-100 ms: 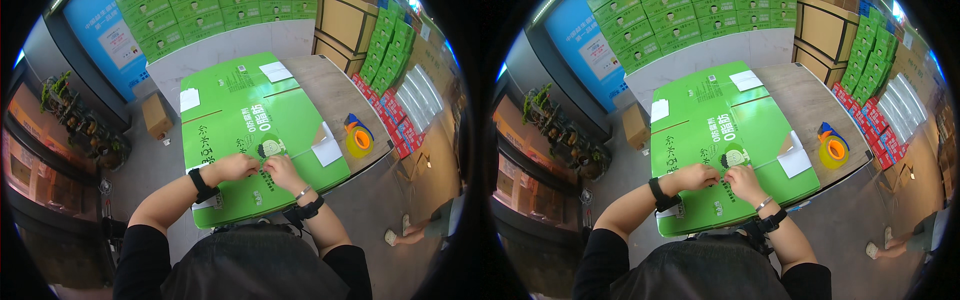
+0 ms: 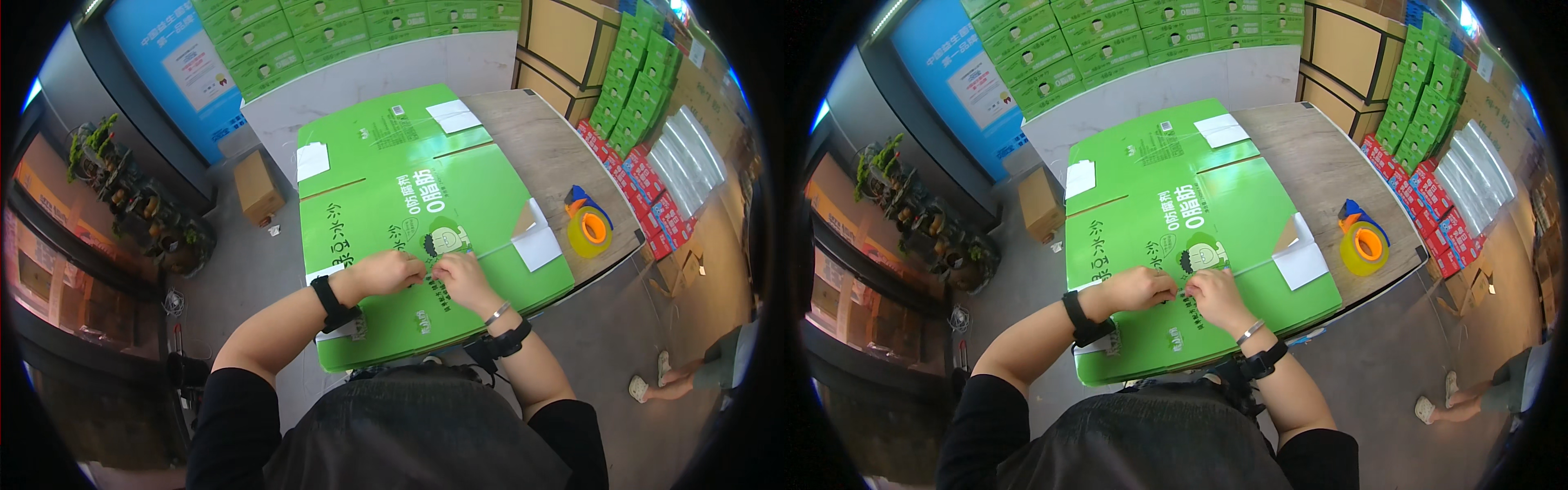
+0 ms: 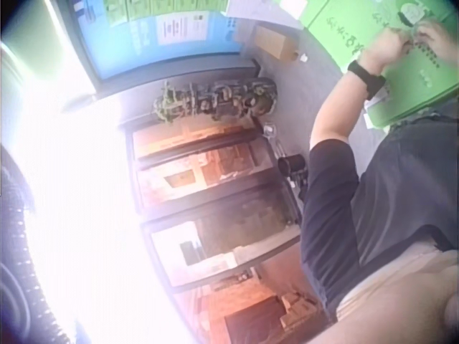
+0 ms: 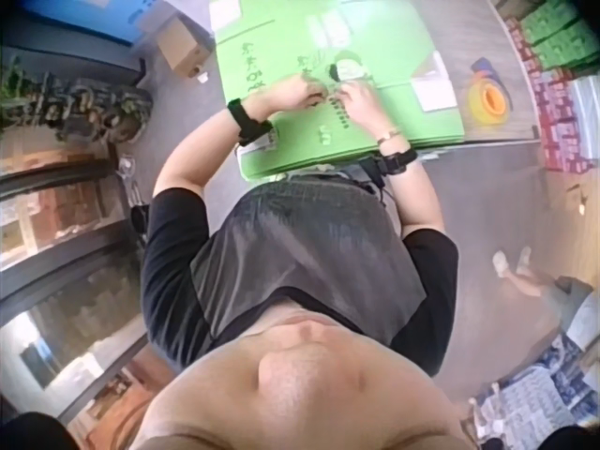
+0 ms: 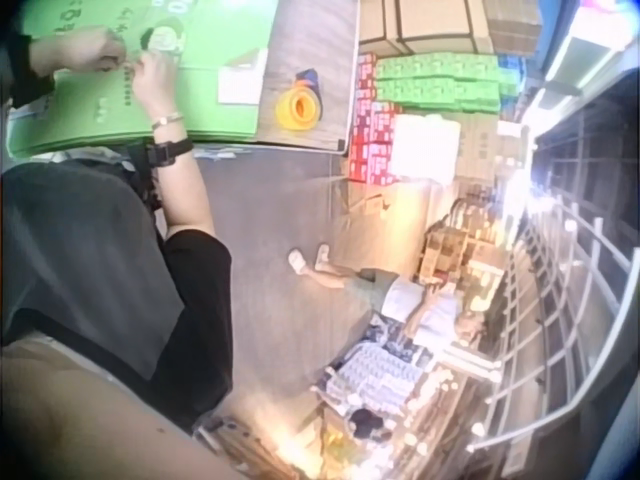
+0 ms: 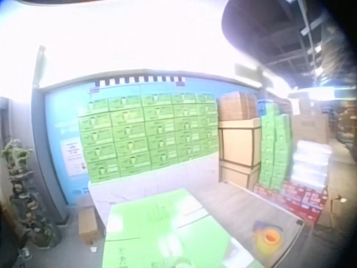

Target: The recorder is folding and taping together green cardboard boxes for product storage.

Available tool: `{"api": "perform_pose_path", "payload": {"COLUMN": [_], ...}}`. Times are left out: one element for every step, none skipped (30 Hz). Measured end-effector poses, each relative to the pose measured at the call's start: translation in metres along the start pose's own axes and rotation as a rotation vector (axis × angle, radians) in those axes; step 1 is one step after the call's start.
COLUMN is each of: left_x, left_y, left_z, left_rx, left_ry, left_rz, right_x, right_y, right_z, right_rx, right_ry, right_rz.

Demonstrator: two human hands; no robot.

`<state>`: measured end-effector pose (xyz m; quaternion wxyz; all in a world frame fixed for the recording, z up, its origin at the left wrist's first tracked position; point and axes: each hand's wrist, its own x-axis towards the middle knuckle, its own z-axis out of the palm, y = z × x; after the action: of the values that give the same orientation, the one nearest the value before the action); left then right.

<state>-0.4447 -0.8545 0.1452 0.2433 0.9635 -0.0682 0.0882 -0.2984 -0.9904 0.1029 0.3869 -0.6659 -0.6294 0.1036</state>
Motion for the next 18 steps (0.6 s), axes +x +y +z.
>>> {"api": "perform_pose_path", "payload": {"left_x": [0.0,0.0,0.001,0.002,0.003,0.004,0.005,0.006,0.007,0.007,0.007,0.007,0.007,0.007,0.007,0.006,0.006,0.005], "left_y": [0.001,0.001,0.001,0.002,0.002,0.002,0.002,0.002,0.003,0.003,0.004,0.005,0.007,0.008,0.009,0.009,0.01,0.01], "left_z": [0.002,0.004,0.006,0.008,0.011,0.012,0.012,0.013,0.012,0.011,0.01,0.01,0.009,0.009,0.009,0.009,0.009,0.008], "left_rx": [0.0,0.031,0.055,0.06,0.064,0.056,0.045,0.063,0.079,0.092,0.097,0.098,0.088,0.101,0.104,0.103,0.107,0.107], "left_ry": [0.016,-0.004,-0.029,-0.06,-0.064,-0.07,-0.072,-0.081,-0.089,-0.108,-0.106,-0.113,-0.107,-0.123,-0.125,-0.121,-0.12,-0.114], "left_rz": [0.002,-0.036,-0.072,-0.103,-0.108,-0.108,-0.115,-0.114,-0.121,-0.147,-0.142,-0.155,-0.153,-0.176,-0.185,-0.195,-0.197,-0.199], "right_x": [0.0,0.0,0.0,0.0,0.0,-0.001,-0.001,-0.001,-0.001,-0.001,-0.001,-0.001,-0.001,-0.001,0.0,0.0,0.0,0.0], "right_y": [0.0,0.0,0.001,0.001,0.002,0.002,0.003,0.003,0.003,0.003,0.003,0.003,0.002,0.002,0.002,0.002,0.002,0.001], "right_z": [0.0,0.0,0.0,0.0,0.0,0.001,0.001,0.001,0.0,0.0,0.0,-0.001,-0.001,-0.001,-0.001,-0.001,-0.001,-0.001], "right_rx": [-0.006,-0.019,-0.036,-0.065,-0.052,-0.031,-0.02,-0.007,0.006,0.008,0.009,0.015,0.02,0.028,0.029,0.035,0.036,0.037], "right_ry": [-0.008,-0.006,-0.014,-0.026,-0.016,-0.002,0.013,0.029,0.021,0.017,0.011,0.007,0.002,-0.001,-0.001,0.0,0.004,0.002], "right_rz": [0.017,0.001,0.006,0.021,0.006,-0.008,-0.027,-0.049,-0.046,-0.039,-0.031,-0.028,-0.016,-0.009,-0.002,-0.001,-0.001,0.0]}}
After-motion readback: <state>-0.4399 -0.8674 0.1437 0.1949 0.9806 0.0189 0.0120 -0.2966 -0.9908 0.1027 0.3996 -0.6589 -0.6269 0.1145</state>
